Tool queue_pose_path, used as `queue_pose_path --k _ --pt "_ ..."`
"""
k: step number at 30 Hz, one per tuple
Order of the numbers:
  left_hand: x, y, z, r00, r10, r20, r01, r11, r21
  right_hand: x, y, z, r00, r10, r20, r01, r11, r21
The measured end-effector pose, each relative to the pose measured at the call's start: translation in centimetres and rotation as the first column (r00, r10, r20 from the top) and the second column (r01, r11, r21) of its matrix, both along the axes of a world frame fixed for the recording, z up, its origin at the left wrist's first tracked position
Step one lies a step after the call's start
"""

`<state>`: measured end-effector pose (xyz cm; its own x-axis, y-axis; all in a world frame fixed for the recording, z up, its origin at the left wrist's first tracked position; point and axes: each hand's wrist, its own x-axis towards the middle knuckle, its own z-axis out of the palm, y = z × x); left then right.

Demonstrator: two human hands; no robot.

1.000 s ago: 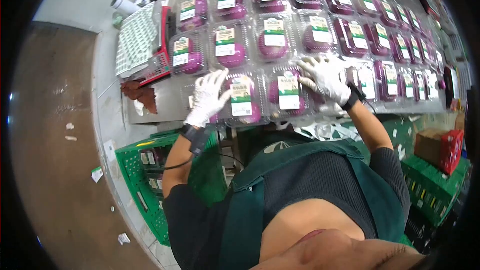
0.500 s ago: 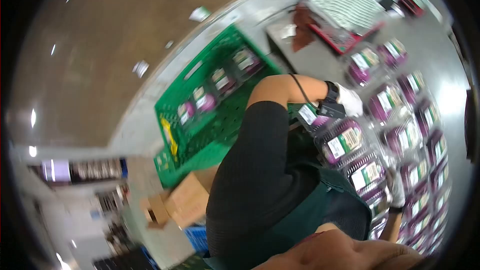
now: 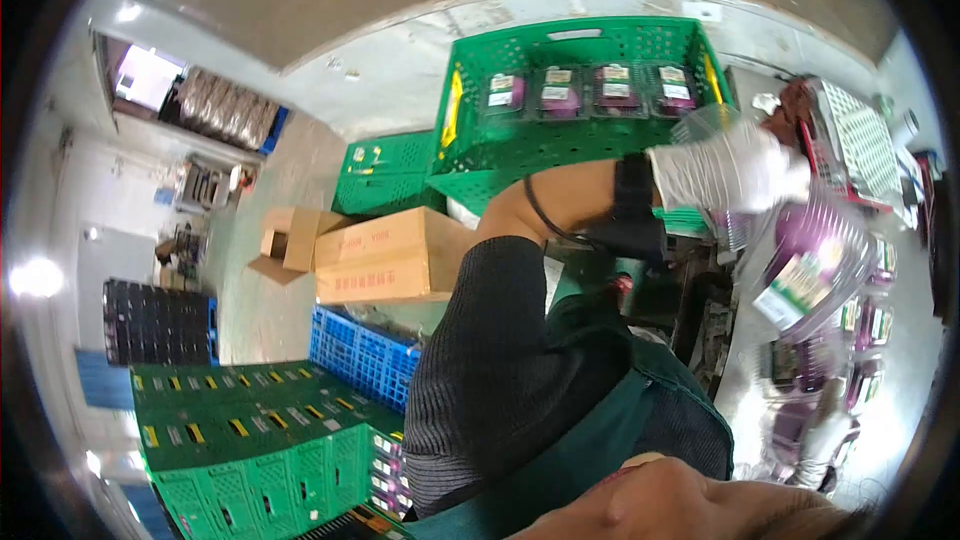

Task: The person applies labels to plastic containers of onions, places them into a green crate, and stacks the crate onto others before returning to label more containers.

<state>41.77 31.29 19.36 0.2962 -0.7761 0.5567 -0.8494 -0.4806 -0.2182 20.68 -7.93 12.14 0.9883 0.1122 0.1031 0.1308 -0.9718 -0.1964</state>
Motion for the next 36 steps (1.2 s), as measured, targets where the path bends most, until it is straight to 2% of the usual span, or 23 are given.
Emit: queue_pose_path --k 3,5,7,10,11,12,14,16,17,19,21,22,24,25,26,27,28,29,30,32,33,34,36 --pt "1.6 7.7 2.6 0.982 0.174 0.073 -0.156 0.965 -0.211 5.9 1.3 3.1 0.948 0.058 0.313 -0.073 0.997 0.035" --pt "1.6 12.7 4.3 0.971 0.228 0.077 -0.197 0.937 -0.288 10.0 6.5 7.6 0.962 -0.207 0.176 0.190 0.976 0.109" --pt "2.1 18.3 4.0 0.890 0.451 -0.071 -0.456 0.876 -0.155 15.2 12.4 9.5 0.948 0.002 0.317 -0.100 0.950 0.294" --pt "3.6 25.0 0.7 0.810 0.542 -0.226 -0.569 0.818 -0.079 23.2 20.5 11.6 0.967 0.102 0.235 -0.171 0.940 0.296" --pt "3.8 26.1 -0.7 0.788 0.598 -0.144 -0.591 0.801 0.094 24.8 24.2 11.8 0.976 0.127 0.179 -0.193 0.886 0.422" --pt "4.0 27.2 -2.2 0.767 0.640 -0.052 -0.608 0.750 0.258 26.8 27.2 11.3 0.940 0.193 0.280 -0.279 0.909 0.311" --pt "5.3 30.7 -6.8 0.865 0.496 -0.075 -0.434 0.815 0.384 31.5 31.1 8.7 0.813 0.457 0.362 -0.554 0.798 0.236" --pt "5.8 33.7 -10.8 0.831 0.495 -0.253 -0.347 0.818 0.459 35.0 34.0 5.9 0.707 0.628 0.326 -0.692 0.710 0.131" --pt "5.9 34.8 -12.0 0.773 0.514 -0.372 -0.319 0.821 0.473 36.1 35.4 4.7 0.745 0.641 0.186 -0.663 0.744 0.089" --pt "7.0 36.9 -14.6 0.590 0.561 -0.581 -0.278 0.816 0.506 38.8 38.1 0.6 0.635 0.757 0.153 -0.768 0.596 0.235" --pt "8.2 38.5 -17.8 0.332 0.561 -0.758 -0.268 0.827 0.494 41.4 40.7 -2.9 0.571 0.783 -0.246 -0.742 0.621 0.252" --pt "9.4 39.1 -20.2 0.296 0.548 -0.782 -0.315 0.829 0.462 42.3 41.8 -5.5 0.511 0.772 -0.378 -0.671 0.633 0.386" --pt "12.2 39.7 -24.0 0.236 0.517 -0.823 -0.398 0.824 0.404 44.8 42.4 -16.7 0.493 0.775 -0.396 -0.739 0.613 0.280" --pt "12.7 39.4 -24.2 0.274 0.504 -0.819 -0.444 0.822 0.357 44.8 43.1 -19.1 0.544 0.729 -0.415 -0.683 0.672 0.286" --pt "12.7 40.1 -26.3 0.389 0.509 -0.768 -0.448 0.833 0.325 44.2 44.9 -17.9 0.639 0.518 -0.569 -0.614 0.789 0.029" --pt "12.2 40.0 -27.2 0.527 0.561 -0.639 -0.471 0.818 0.330 45.3 45.7 -21.0 0.618 0.582 -0.528 -0.716 0.694 -0.074" --pt "11.4 38.4 -25.9 0.502 0.680 -0.535 -0.508 0.732 0.454 44.3 45.4 -20.6 0.575 0.695 -0.432 -0.818 0.507 -0.272" --pt "10.8 38.3 -26.2 0.593 0.647 -0.480 -0.507 0.762 0.402 43.4 44.9 -22.3 0.623 0.714 -0.319 -0.782 0.559 -0.277" --pt "10.4 38.1 -27.4 0.699 0.629 -0.341 -0.555 0.777 0.296 42.9 44.5 -22.2 0.700 0.649 -0.299 -0.695 0.716 -0.073" --pt "9.1 37.2 -27.5 0.789 0.558 -0.260 -0.542 0.829 0.136 41.5 43.6 -19.8 0.740 0.585 -0.331 -0.594 0.800 0.085" --pt "8.6 36.9 -27.4 0.654 0.672 -0.346 -0.642 0.736 0.217 40.9 42.9 -18.8 0.714 0.635 -0.295 -0.688 0.713 -0.132" --pt "8.2 36.8 -26.7 0.669 0.624 -0.405 -0.608 0.772 0.185 39.8 42.0 -17.1 0.660 0.693 -0.290 -0.748 0.570 -0.341" --pt "9.5 37.0 -25.5 0.408 0.744 -0.529 -0.561 0.662 0.498 36.9 38.5 -12.1 0.805 0.591 -0.049 -0.589 0.806 0.060"
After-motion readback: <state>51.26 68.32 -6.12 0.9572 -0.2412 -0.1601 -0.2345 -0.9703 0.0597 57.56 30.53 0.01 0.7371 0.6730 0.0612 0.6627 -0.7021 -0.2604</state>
